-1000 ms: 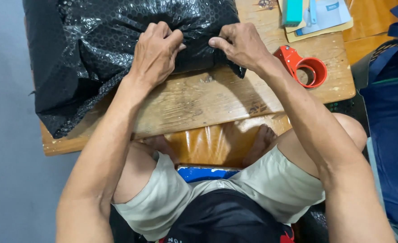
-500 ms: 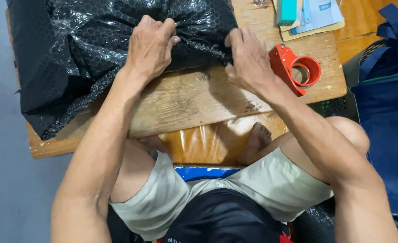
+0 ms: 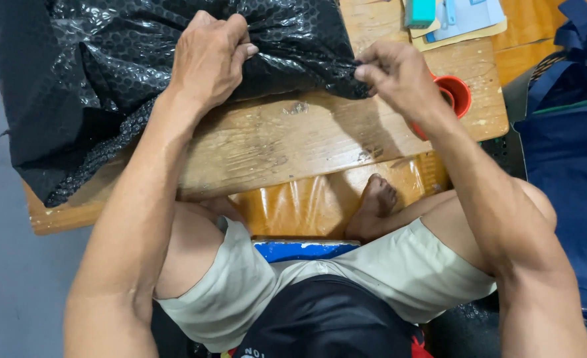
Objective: Wrapping a large object in black bubble wrap and securing it with red packing tape
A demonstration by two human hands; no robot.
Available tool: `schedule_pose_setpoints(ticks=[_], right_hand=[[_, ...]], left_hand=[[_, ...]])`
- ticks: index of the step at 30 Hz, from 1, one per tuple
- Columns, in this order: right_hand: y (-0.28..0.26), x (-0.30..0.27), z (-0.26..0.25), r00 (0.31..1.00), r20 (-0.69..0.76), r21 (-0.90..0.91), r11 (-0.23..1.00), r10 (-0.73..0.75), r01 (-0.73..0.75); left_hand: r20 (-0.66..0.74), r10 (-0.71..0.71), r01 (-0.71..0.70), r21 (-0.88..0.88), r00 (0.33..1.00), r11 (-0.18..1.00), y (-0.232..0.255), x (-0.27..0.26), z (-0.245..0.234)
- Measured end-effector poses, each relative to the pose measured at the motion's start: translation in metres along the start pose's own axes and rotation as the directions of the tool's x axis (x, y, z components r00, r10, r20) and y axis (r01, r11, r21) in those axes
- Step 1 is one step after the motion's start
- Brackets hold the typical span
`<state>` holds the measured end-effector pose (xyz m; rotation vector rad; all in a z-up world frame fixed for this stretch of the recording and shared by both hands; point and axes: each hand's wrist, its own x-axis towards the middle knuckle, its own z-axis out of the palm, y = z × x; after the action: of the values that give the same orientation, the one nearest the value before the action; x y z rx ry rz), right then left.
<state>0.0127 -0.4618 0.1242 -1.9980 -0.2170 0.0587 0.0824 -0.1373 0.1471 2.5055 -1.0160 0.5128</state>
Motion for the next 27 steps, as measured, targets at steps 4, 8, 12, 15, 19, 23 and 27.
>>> schedule_pose_setpoints(ticks=[4,8,12,15,19,23,27], right_hand=[[0.02,0.015,-0.006,0.996,-0.014,0.224,0.971,0.084,-0.079],[0.037,0.026,0.006,0.992,-0.115,0.362,0.932,0.06,-0.015],[0.053,0.036,0.019,0.966,-0.22,0.084,0.983,-0.139,0.161],[0.042,0.032,0.025,0.939,-0.234,-0.193,0.959,-0.251,0.209],[0.002,0.022,0.03,0.875,-0.225,-0.482,0.83,-0.428,0.282],[-0.056,0.015,0.048,0.708,-0.149,-0.616,0.625,-0.691,0.48],[-0.057,0.035,0.078,0.659,-0.025,-0.654,0.511,-0.752,0.559]], left_hand=[[-0.019,-0.006,0.005,-0.02,1.0,1.0,-0.002,-0.001,0.001],[-0.016,-0.017,0.017,-0.003,1.0,1.0,-0.002,-0.001,0.001],[-0.025,-0.044,0.044,0.003,0.999,0.999,0.0,0.0,0.004],[-0.027,-0.059,0.06,0.019,0.998,0.998,0.002,0.001,0.003],[-0.033,-0.07,0.07,0.005,0.997,0.998,-0.001,0.001,0.005],[-0.016,-0.066,0.066,0.013,0.998,0.998,-0.005,0.001,0.005],[-0.017,-0.047,0.047,0.023,0.999,0.999,-0.005,0.002,0.001]])
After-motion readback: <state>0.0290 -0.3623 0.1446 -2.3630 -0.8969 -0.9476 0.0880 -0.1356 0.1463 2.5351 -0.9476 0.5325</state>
